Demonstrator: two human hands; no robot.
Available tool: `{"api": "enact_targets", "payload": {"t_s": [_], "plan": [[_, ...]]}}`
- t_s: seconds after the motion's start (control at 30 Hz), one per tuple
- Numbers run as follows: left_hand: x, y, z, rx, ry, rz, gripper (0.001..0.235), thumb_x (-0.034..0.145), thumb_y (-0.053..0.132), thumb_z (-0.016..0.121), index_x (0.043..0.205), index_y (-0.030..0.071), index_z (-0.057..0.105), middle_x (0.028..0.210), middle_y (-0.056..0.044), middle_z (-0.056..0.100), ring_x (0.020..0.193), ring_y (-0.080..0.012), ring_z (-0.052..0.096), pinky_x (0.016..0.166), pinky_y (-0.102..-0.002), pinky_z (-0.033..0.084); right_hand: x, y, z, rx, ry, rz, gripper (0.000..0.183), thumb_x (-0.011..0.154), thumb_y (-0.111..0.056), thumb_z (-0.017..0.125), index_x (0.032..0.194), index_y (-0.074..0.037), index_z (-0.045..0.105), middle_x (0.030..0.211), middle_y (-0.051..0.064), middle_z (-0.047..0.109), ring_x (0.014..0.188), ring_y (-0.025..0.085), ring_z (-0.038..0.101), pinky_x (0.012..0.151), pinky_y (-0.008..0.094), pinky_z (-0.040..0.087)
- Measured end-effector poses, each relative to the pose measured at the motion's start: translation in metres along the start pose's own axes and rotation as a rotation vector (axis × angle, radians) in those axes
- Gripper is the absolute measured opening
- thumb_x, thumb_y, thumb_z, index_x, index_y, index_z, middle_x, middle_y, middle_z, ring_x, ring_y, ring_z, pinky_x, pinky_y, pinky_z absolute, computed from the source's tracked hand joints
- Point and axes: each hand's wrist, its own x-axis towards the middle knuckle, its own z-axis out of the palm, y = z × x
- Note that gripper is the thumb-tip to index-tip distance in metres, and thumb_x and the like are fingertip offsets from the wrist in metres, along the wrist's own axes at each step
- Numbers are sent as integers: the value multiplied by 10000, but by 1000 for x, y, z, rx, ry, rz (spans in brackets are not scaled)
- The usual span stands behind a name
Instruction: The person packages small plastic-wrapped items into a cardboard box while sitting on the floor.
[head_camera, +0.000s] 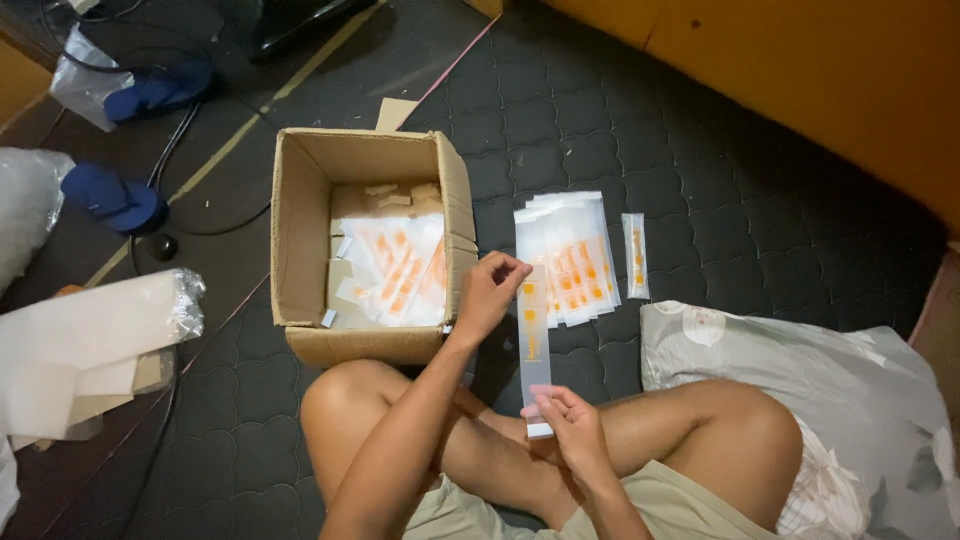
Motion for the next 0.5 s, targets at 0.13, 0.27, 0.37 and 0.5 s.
{"api": "enact_targets", "payload": {"t_s": [0.13, 0.27, 0.37, 0.5], "plan": [[-1, 4, -1, 18, 4, 2, 158, 946, 252, 722, 893, 107, 755, 841, 6, 665, 763, -106, 577, 673, -276, 432, 2, 2, -1, -22, -3, -5, 304, 932, -167, 677, 1165, 17, 739, 924, 243, 815, 738, 242, 731, 603, 388, 636], [-1, 7, -2, 3, 1, -17, 142, 947, 232, 721, 897, 105, 760, 842, -1, 664, 764, -104, 572, 681, -273, 434, 7, 8, -4, 2, -6, -3, 290, 935, -165, 669, 1147, 26, 722, 906, 259, 799, 706, 269, 732, 558, 436, 652], [-3, 10, -7, -32, 3, -20, 136, 950, 231, 714, 920, 106, 756, 862, -11, 672, 794, -109, 592, 708, -269, 459, 15, 14, -16, -46, 11, -63, 218, 931, -173, 695, 1054, 4, 728, 853, 210, 813, 698, 231, 732, 627, 373, 611], [-17, 27, -30, -163, 39, -64, 129, 945, 206, 710, 884, 99, 752, 772, 9, 717, 683, -74, 629, 654, -244, 525, 27, 19, -39, 18, 103, -127, 170, 897, -168, 750, 950, -20, 685, 713, 223, 765, 582, 283, 732, 565, 355, 575]]}}
